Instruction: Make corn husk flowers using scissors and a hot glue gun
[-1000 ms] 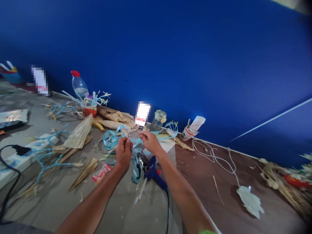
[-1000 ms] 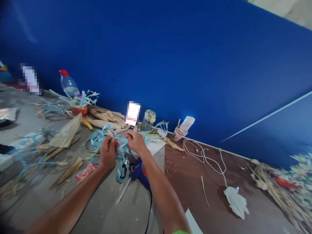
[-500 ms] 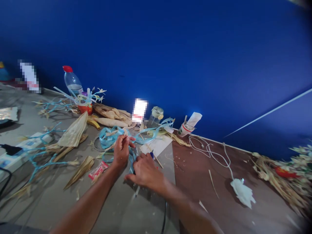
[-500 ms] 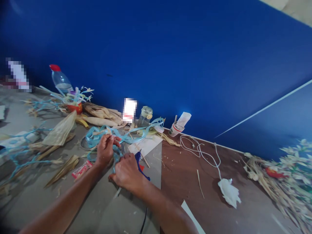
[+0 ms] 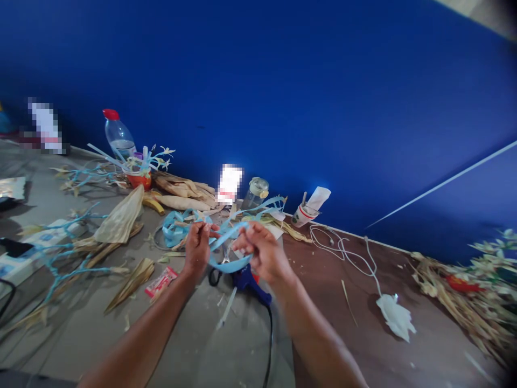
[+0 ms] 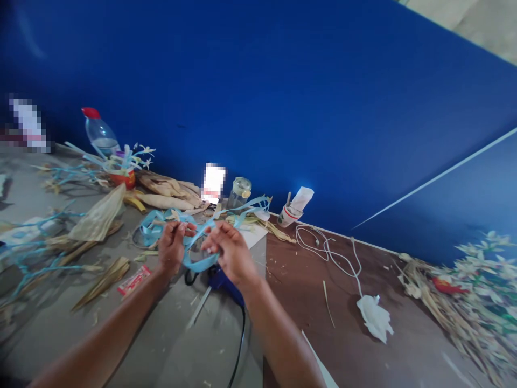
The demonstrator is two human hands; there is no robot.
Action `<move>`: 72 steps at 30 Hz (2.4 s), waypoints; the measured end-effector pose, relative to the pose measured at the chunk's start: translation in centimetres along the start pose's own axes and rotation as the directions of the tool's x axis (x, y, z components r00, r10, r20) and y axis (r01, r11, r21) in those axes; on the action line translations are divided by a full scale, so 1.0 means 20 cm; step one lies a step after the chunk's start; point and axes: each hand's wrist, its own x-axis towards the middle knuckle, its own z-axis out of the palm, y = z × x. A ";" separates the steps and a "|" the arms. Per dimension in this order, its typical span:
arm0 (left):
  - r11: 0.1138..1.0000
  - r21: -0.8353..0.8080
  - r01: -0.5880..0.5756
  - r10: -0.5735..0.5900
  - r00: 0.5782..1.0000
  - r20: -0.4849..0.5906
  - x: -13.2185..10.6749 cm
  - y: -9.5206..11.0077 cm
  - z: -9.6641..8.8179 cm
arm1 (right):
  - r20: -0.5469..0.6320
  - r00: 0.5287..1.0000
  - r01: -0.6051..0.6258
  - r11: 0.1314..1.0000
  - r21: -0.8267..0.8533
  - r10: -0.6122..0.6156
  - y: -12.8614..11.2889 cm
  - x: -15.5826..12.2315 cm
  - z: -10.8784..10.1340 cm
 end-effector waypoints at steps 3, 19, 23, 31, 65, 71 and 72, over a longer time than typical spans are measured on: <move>1.000 0.023 -0.003 0.004 1.000 -0.027 0.00 -0.03 0.00 | -0.032 0.994 0.108 0.979 0.174 -0.104 -0.18 0.03 -0.01; 0.997 -0.069 0.034 -0.033 0.999 0.021 -0.01 0.01 0.02 | -0.050 0.987 0.154 0.986 0.060 -0.151 -0.30 0.09 -0.25; 0.989 -0.134 0.068 -0.066 0.998 0.021 0.00 0.01 0.02 | 0.016 0.998 0.060 0.998 -0.013 -0.060 -0.19 0.13 -0.29; 0.992 -0.073 0.101 -0.088 0.983 0.162 -0.02 0.00 0.04 | -0.060 0.997 0.044 0.995 -0.094 -0.049 -0.20 0.14 -0.34; 0.956 -0.224 0.190 -0.210 0.975 -0.069 0.05 -0.03 -0.02 | 0.106 0.990 0.072 0.319 -0.945 0.092 0.14 0.13 -0.05; 0.983 -0.155 0.096 -0.120 0.982 -0.149 0.07 -0.03 -0.03 | 0.060 0.975 0.047 0.067 -0.997 0.212 0.45 0.33 0.06; 0.987 -0.144 0.075 -0.097 0.983 -0.155 0.07 -0.04 -0.03 | 0.083 0.971 0.067 0.080 -0.995 0.223 0.47 0.35 0.08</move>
